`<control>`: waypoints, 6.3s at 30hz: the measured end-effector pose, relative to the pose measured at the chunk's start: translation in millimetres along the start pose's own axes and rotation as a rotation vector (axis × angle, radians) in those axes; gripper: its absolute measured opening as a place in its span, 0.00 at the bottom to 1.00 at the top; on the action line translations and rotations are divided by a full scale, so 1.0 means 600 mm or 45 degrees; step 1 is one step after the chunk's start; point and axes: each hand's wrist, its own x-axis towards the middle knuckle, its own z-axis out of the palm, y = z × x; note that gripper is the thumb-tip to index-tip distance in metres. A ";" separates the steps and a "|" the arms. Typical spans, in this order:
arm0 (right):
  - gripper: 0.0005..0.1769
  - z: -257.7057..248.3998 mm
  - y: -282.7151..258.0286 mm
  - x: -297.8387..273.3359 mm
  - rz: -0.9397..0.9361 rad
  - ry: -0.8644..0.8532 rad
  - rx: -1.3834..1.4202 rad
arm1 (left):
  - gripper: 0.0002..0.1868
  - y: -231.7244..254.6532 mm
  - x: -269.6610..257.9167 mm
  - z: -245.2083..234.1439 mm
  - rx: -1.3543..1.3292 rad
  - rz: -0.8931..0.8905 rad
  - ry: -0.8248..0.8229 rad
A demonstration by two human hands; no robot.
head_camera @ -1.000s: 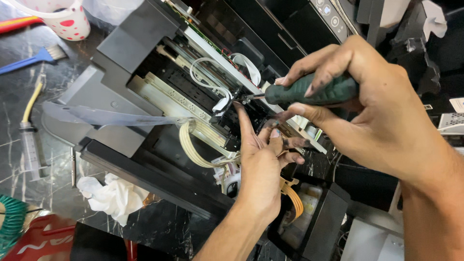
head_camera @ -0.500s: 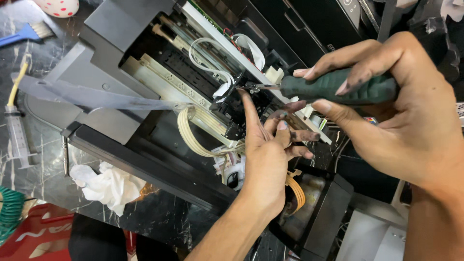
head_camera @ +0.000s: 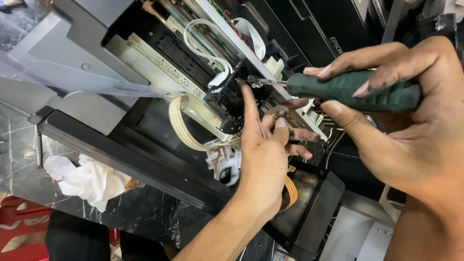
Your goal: The person uses a screwdriver to remove screws from a component inside an Epson printer. They then remove the component, wipe it with a tissue, and reinsert it into the printer.
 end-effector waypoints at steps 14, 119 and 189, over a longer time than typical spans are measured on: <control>0.22 0.005 0.020 0.021 -0.096 -0.081 0.038 | 0.56 0.008 0.016 -0.003 -0.106 0.054 -0.019; 0.22 0.031 -0.007 0.033 -0.306 0.160 -0.277 | 0.56 0.017 0.011 0.032 0.123 -0.032 0.320; 0.22 0.091 0.041 0.005 -0.355 0.619 -0.574 | 0.61 0.036 0.000 0.044 0.122 -0.214 0.334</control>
